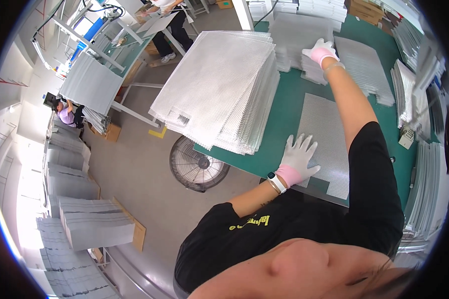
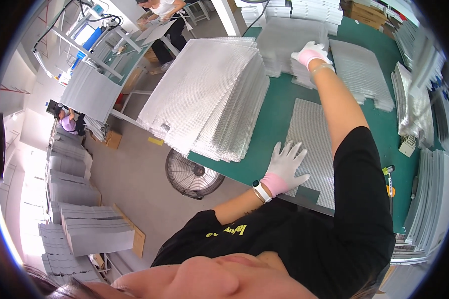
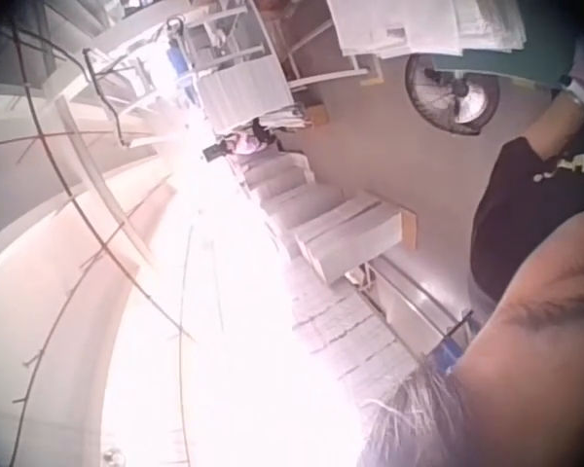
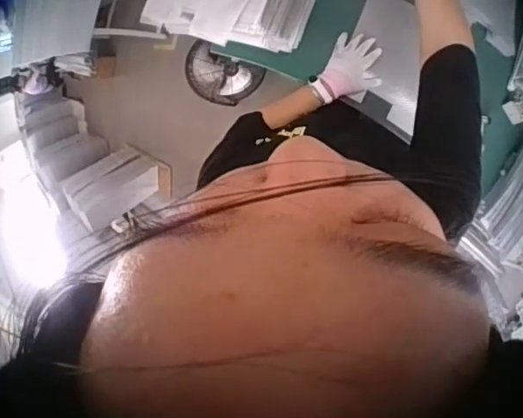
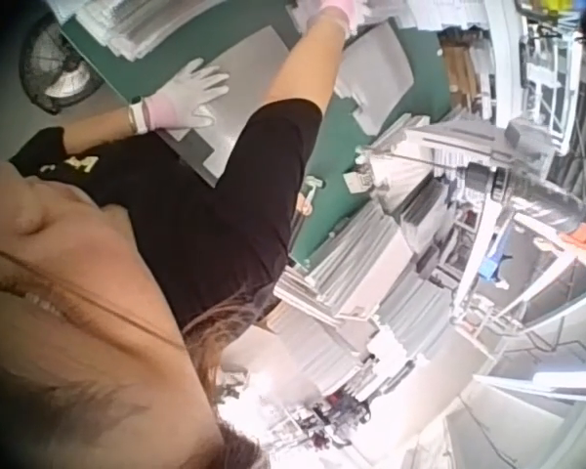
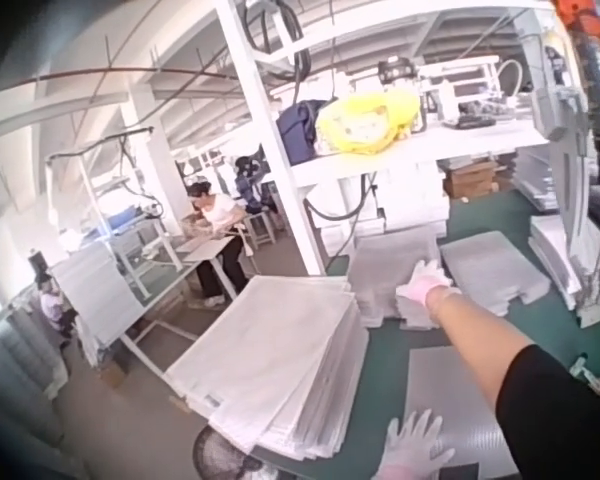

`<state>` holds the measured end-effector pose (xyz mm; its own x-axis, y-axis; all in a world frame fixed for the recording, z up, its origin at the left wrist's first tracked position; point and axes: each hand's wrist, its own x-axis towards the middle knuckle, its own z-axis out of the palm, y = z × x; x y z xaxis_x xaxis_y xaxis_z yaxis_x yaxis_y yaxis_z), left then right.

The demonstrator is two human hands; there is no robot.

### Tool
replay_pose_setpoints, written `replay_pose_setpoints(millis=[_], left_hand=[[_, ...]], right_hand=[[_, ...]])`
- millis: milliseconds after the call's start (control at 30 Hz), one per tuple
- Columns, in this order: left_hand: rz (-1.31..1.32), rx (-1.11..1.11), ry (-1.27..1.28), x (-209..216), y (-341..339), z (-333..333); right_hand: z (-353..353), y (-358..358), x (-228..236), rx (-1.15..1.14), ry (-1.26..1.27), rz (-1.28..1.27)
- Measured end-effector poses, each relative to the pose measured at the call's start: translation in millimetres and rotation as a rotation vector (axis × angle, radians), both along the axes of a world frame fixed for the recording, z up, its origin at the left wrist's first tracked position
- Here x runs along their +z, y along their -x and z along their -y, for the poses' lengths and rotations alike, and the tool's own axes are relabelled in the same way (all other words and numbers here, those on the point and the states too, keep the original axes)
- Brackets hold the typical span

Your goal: Assembling metal mesh filters by inserting mesh panels into frames and securing them with a drill.

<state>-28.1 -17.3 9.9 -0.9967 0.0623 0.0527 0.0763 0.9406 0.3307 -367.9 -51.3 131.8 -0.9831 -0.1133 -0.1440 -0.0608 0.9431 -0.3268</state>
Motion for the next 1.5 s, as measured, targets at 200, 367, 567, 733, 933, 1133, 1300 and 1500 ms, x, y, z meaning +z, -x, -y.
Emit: replay_pose_setpoints(millis=[200, 367, 567, 733, 933, 1133, 1300, 1500], left_hand=[[0.000, -0.034, -0.001, 5.3, 3.0, -5.1], [0.010, -0.013, -0.002, 5.5, 0.7, -1.8], [0.029, -0.001, 0.001, 6.0, 0.4, -1.6], [0.014, -0.002, -0.002, 4.7, 0.1, -1.4], [-0.005, 0.014, 0.014, -0.7, -0.2, 0.7], [-0.007, -0.014, 0.023, 2.7, 1.0, -4.6], [0.015, 0.003, 0.034, 4.8, 0.0, -3.1], [0.023, -0.012, 0.044, 4.8, 4.3, -8.2]], right_hand=[[-5.2, 18.4, -0.8, -0.059, -0.027, -0.062], [-1.2, 14.8, 21.4, 0.012, 0.108, -0.201], [-14.2, 15.2, 33.0, -0.001, 0.247, -0.141], [-23.5, 20.5, 40.9, 0.053, 0.112, -0.241], [-31.8, 13.7, 26.7, 0.070, 0.146, -0.407], [-57.8, 25.9, 3.1, 0.169, 0.136, -0.195], [-34.5, 10.5, 29.0, 0.155, 0.374, -0.329], [-39.8, 53.2, 30.4, 0.234, 0.834, -0.361]])
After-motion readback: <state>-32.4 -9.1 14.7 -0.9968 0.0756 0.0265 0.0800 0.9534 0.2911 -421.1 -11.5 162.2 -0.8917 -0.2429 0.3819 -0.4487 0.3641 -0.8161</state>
